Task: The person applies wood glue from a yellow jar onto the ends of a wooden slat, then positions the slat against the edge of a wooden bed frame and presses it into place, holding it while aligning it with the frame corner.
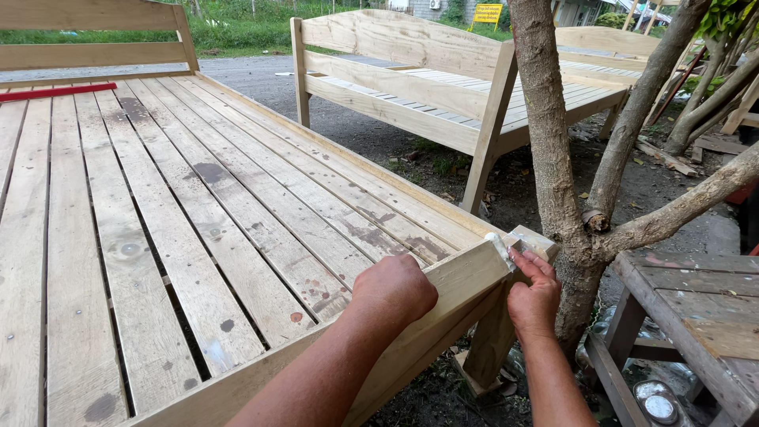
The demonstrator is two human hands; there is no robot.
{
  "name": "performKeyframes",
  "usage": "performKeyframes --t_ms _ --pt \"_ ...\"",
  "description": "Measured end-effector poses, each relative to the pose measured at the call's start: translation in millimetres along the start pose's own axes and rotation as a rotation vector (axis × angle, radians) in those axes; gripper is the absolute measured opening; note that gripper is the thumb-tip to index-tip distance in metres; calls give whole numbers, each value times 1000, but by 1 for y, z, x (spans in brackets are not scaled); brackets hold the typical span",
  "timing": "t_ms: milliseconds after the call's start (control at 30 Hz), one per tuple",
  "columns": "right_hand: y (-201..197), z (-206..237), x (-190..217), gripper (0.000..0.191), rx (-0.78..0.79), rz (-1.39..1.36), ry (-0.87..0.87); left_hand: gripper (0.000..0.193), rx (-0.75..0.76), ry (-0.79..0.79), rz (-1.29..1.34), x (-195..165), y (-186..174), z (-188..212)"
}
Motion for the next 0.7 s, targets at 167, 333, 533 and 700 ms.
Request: performKeyframes --t_ms 167,333,533,700 --pt "-4 4 -4 62 -38 -264 -89 38 -8 -3 -2 0 8 -1" --pt "0 9 -51 54 -140 -770 306 38 0 -39 29 -3 14 -4" --pt "21 31 -59 62 -89 -610 338 39 -9 -27 32 -7 18 -4" --pt "23 37 -48 73 -19 2 195 39 -28 -27 54 -5 20 -4"
Point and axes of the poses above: each hand's wrist, its own z-axis away from the middle knuckle, its own y-axis out of the palm, x = y × z, the point moved 5 cm from there along -z, towards the middle knuckle, and after that the axes turned 1 degree about -z, right-handed, at the moved point
